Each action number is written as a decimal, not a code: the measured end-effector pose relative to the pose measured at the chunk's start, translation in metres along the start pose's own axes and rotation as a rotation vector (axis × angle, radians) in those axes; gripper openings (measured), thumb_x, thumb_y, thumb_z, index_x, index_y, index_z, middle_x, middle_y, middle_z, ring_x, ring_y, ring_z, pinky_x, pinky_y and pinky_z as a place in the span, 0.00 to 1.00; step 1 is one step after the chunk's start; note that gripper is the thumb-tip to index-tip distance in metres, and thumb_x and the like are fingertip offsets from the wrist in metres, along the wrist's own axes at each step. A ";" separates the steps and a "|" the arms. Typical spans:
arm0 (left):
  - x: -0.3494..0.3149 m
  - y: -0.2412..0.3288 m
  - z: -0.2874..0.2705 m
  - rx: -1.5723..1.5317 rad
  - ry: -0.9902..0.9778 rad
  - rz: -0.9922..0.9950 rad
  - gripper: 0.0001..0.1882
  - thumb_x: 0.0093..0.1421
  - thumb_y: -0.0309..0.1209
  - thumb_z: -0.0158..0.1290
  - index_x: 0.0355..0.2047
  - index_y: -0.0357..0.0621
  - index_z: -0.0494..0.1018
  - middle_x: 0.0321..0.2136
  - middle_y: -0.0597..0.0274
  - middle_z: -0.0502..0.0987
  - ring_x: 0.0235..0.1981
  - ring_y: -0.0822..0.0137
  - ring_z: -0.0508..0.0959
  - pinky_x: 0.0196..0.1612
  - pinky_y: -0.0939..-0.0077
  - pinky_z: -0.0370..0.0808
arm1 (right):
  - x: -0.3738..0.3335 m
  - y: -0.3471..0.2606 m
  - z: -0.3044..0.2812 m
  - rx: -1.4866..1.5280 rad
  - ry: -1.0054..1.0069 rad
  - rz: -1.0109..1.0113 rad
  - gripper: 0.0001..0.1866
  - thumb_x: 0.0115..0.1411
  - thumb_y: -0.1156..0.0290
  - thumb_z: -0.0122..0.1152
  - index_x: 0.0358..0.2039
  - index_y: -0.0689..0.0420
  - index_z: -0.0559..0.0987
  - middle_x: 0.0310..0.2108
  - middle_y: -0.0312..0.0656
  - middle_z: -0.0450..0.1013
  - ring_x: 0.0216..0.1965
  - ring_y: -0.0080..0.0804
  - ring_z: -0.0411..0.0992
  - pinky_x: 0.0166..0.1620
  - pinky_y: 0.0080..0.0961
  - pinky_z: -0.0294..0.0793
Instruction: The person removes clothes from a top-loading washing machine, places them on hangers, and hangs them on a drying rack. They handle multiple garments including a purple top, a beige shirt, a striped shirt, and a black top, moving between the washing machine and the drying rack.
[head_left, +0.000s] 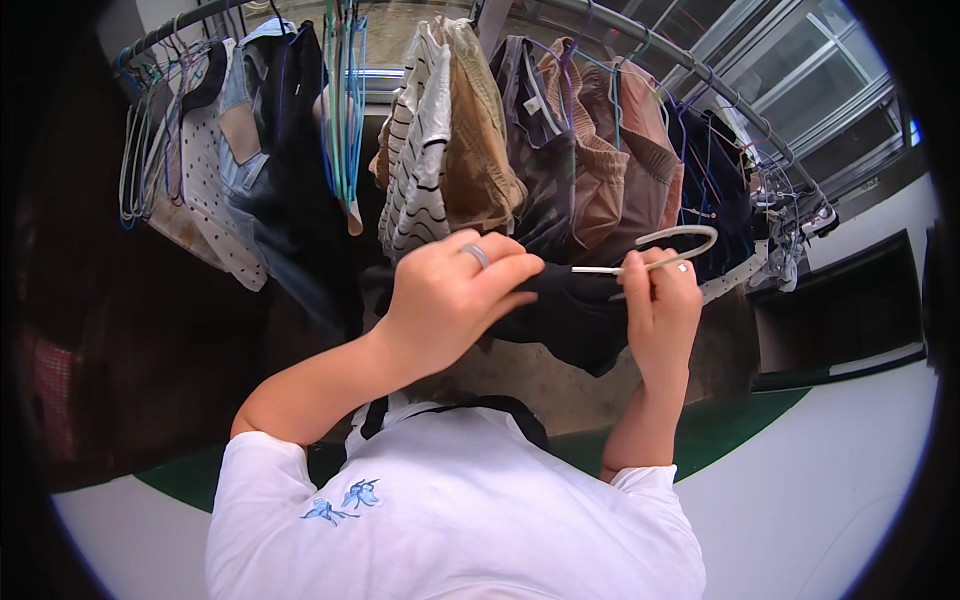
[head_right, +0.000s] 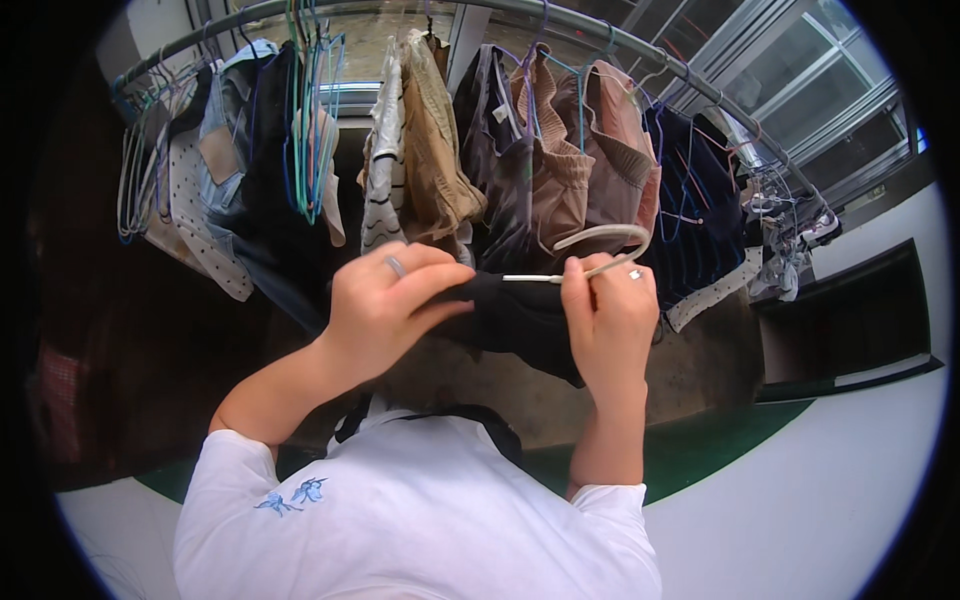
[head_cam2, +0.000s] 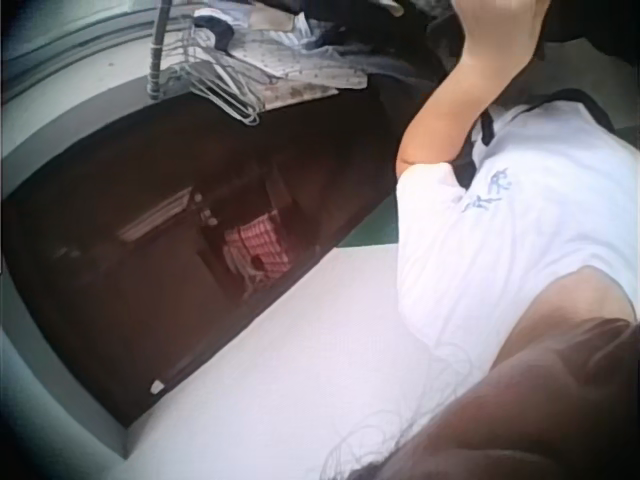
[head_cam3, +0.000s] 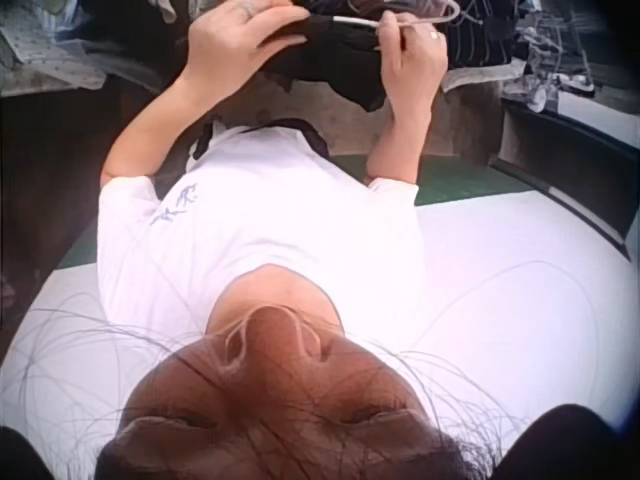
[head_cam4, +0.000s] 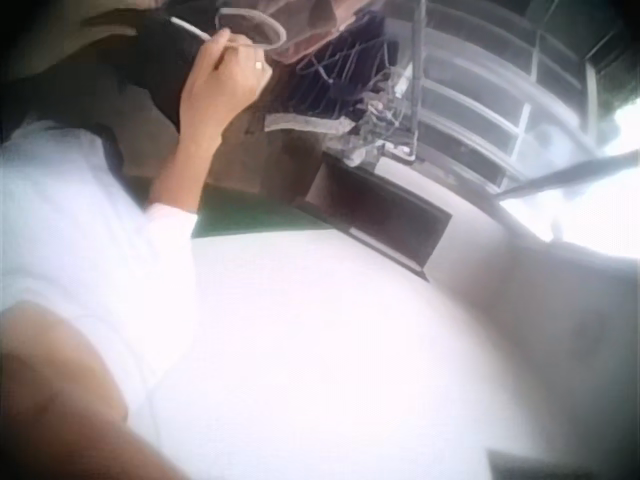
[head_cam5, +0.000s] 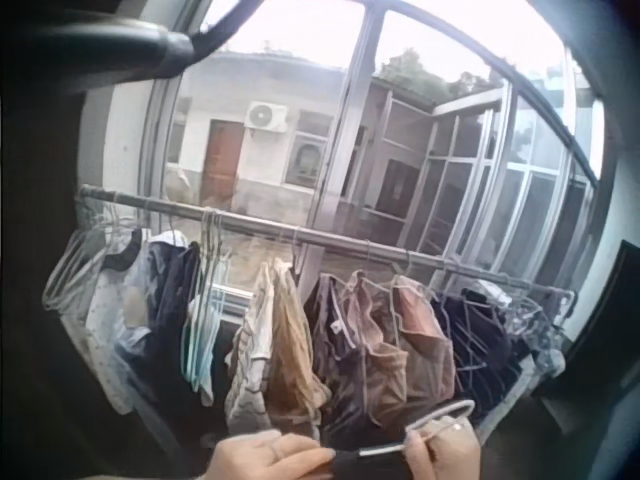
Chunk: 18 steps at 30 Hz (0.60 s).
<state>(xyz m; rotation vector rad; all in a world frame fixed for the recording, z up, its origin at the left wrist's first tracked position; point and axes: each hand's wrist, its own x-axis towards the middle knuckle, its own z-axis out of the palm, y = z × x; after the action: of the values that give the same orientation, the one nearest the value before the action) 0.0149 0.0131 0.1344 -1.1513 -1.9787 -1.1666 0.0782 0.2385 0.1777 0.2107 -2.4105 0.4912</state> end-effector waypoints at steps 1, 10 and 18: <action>0.001 0.005 -0.003 -0.081 -0.024 -0.009 0.19 0.39 0.29 0.69 0.35 0.46 0.80 0.34 0.63 0.79 0.27 0.64 0.77 0.29 0.74 0.74 | 0.000 0.004 0.000 0.037 0.038 0.036 0.08 0.58 0.76 0.60 0.22 0.61 0.73 0.22 0.44 0.70 0.25 0.41 0.66 0.34 0.33 0.64; -0.016 -0.044 -0.002 -0.924 -0.908 -0.505 0.37 0.68 0.60 0.32 0.60 0.41 0.66 0.56 0.51 0.72 0.57 0.57 0.70 0.60 0.68 0.64 | -0.008 0.018 -0.037 0.214 0.065 -0.107 0.11 0.58 0.75 0.58 0.19 0.61 0.72 0.18 0.38 0.66 0.22 0.31 0.59 0.29 0.27 0.56; -0.012 -0.048 0.014 -0.845 -0.686 -0.739 0.13 0.65 0.34 0.53 0.39 0.33 0.75 0.29 0.62 0.76 0.33 0.77 0.71 0.40 0.80 0.70 | -0.045 0.040 -0.058 0.032 0.007 0.086 0.11 0.58 0.76 0.57 0.19 0.62 0.71 0.17 0.39 0.64 0.22 0.32 0.59 0.28 0.28 0.57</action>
<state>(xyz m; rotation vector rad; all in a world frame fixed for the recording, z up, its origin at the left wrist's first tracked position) -0.0221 0.0088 0.0997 -1.3591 -2.6320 -2.4041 0.1349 0.2992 0.1785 0.1189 -2.4142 0.5688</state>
